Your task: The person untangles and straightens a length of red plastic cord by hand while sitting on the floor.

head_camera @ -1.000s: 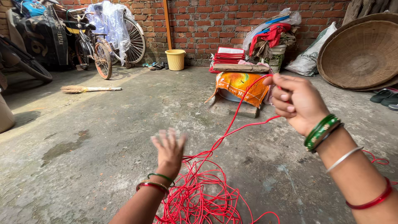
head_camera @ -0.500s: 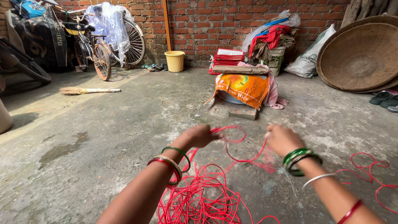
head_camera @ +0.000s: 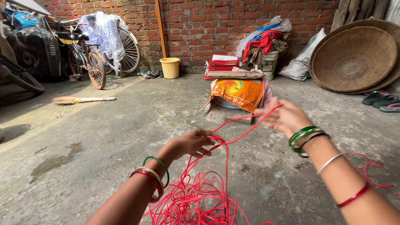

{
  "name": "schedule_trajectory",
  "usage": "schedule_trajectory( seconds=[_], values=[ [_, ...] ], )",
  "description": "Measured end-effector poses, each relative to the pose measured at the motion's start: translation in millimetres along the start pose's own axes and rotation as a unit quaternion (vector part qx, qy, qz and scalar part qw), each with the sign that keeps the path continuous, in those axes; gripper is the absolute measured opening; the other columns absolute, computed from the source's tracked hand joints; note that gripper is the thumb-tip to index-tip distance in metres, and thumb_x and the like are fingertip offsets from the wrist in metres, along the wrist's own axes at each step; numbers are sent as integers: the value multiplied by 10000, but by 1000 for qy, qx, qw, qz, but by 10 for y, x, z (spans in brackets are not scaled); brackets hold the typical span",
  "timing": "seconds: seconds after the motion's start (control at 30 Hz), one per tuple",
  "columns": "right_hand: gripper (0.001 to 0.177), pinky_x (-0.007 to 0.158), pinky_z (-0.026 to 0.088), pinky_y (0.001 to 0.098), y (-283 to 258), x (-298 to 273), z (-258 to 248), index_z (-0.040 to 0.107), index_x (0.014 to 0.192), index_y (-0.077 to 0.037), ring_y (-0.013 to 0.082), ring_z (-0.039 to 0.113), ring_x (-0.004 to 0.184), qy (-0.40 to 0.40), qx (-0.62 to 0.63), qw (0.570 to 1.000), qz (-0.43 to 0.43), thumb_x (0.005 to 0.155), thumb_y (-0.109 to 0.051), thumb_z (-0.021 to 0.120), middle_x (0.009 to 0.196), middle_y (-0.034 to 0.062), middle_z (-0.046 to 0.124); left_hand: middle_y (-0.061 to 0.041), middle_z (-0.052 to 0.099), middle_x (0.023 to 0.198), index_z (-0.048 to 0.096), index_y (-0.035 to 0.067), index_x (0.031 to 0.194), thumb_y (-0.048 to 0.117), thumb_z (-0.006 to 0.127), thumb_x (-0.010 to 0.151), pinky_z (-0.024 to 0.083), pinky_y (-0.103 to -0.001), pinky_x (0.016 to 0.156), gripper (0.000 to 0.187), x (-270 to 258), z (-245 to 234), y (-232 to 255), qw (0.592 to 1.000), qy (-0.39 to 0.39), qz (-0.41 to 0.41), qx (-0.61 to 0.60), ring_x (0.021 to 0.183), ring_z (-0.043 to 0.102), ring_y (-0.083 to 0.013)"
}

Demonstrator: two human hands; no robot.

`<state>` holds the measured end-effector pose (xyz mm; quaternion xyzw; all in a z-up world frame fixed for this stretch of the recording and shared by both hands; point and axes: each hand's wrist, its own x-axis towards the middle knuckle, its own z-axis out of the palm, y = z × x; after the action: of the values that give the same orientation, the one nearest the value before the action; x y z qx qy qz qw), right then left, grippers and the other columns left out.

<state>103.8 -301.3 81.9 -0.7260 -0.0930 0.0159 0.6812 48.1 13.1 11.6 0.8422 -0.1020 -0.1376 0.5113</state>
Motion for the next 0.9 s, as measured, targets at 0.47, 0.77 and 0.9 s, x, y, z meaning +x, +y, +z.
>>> schedule_trajectory(
  seconds=[0.47,0.77,0.9],
  values=[
    [488,704,507,379,456,6,-91,712,1259,-113,242,676,890,-178,-369,909,71,881,64,458,1283,66,725,-33,759,1002,360,257,1529,139,720,839,472,-302,601,788,-30,151,703,992,54,105,-35,665,561,-116],
    [465,631,515,249,872,-41,483,758,970,-25,103,649,639,-336,-184,923,-19,962,-479,654,716,44,685,-36,822,1022,481,211,1462,-45,555,671,570,-346,833,834,38,243,738,928,84,306,194,934,722,-195],
    [454,452,408,314,478,-56,240,757,794,-37,117,504,461,-114,-303,942,-87,927,-463,677,548,5,520,35,796,1077,639,227,1266,39,614,727,560,-400,881,571,-214,121,678,901,255,221,273,1006,730,-249]
  ],
)
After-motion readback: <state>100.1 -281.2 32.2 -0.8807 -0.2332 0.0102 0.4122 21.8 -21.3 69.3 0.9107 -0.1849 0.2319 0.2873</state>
